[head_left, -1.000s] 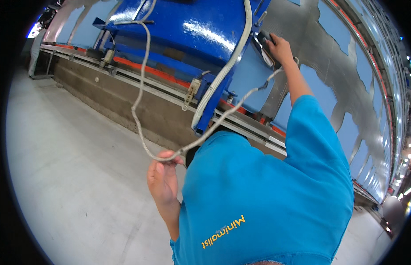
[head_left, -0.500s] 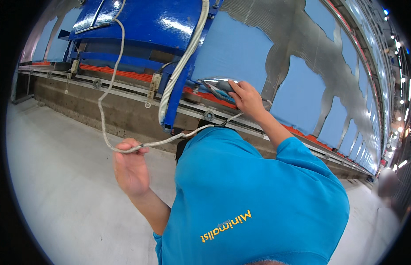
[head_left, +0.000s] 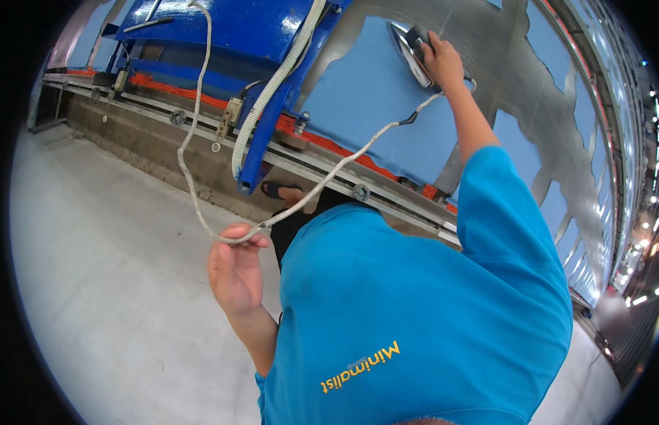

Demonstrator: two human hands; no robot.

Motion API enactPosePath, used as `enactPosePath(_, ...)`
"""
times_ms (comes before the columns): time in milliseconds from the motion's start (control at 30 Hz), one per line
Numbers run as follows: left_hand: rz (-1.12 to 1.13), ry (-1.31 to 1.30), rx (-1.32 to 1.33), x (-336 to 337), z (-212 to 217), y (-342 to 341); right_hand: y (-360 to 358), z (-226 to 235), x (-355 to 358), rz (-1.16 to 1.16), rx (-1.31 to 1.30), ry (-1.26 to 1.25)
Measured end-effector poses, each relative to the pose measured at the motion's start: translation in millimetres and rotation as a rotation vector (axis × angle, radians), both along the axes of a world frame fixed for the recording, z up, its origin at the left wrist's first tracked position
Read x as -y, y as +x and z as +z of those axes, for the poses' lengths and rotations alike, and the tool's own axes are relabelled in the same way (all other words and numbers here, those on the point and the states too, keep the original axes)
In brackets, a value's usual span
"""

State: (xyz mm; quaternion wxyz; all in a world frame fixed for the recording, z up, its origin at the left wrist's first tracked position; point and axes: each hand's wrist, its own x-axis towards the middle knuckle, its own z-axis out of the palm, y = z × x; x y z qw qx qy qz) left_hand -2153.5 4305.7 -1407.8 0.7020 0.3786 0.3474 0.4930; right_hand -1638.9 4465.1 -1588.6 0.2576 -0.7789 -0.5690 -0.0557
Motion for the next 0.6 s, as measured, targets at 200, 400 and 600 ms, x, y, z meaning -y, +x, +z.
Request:
enactPosePath(200,-0.001,0.061,0.134,-29,-10,-32,-111,-8,107,0.158,-0.079,-0.074)
enactPosePath(400,0.002,-0.006,0.177,-67,-9,-72,-163,42,160,0.342,-0.364,-0.246)
enactPosePath(600,-0.037,0.042,0.067,-100,17,-106,-148,73,78,0.163,-0.212,-0.188)
